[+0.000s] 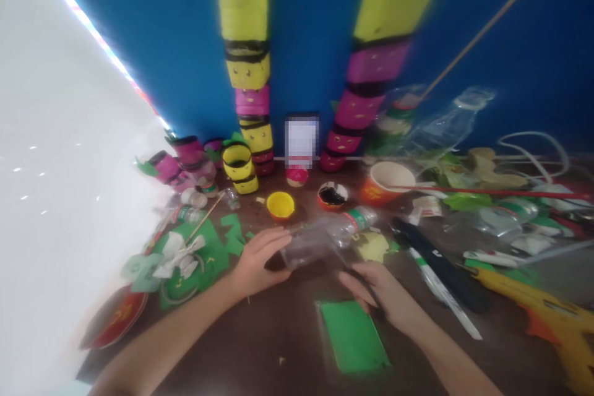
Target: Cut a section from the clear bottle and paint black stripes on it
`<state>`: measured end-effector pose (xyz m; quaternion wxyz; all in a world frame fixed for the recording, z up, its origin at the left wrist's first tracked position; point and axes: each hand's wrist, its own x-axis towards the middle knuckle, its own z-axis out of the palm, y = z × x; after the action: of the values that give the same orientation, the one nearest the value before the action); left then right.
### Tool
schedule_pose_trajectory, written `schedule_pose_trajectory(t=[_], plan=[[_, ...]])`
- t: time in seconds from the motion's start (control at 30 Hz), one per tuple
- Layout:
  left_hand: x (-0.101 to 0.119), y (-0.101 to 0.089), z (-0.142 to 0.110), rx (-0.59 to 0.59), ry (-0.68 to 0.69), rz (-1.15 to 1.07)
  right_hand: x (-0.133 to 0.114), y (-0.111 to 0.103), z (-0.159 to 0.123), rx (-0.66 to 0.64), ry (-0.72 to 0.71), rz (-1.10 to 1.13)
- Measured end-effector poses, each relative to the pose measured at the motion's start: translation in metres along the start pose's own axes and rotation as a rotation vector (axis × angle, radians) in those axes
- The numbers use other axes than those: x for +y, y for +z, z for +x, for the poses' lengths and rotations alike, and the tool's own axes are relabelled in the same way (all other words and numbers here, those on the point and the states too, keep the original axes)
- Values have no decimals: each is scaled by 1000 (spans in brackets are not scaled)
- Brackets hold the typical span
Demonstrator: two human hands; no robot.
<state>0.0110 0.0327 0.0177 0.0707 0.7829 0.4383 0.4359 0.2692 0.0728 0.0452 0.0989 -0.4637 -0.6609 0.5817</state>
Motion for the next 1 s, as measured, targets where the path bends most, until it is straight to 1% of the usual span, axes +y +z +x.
schedule_pose_trajectory(t=[0.37, 0.63, 1.0], plan=[[1, -1, -1, 3, -13, -6, -11, 2, -4, 31, 38, 47], [0, -2, -2, -11, -12, 0, -8, 2, -5, 33, 50, 72], [-1, 0, -5, 11, -2, 52, -10, 5, -8, 49, 71, 107]])
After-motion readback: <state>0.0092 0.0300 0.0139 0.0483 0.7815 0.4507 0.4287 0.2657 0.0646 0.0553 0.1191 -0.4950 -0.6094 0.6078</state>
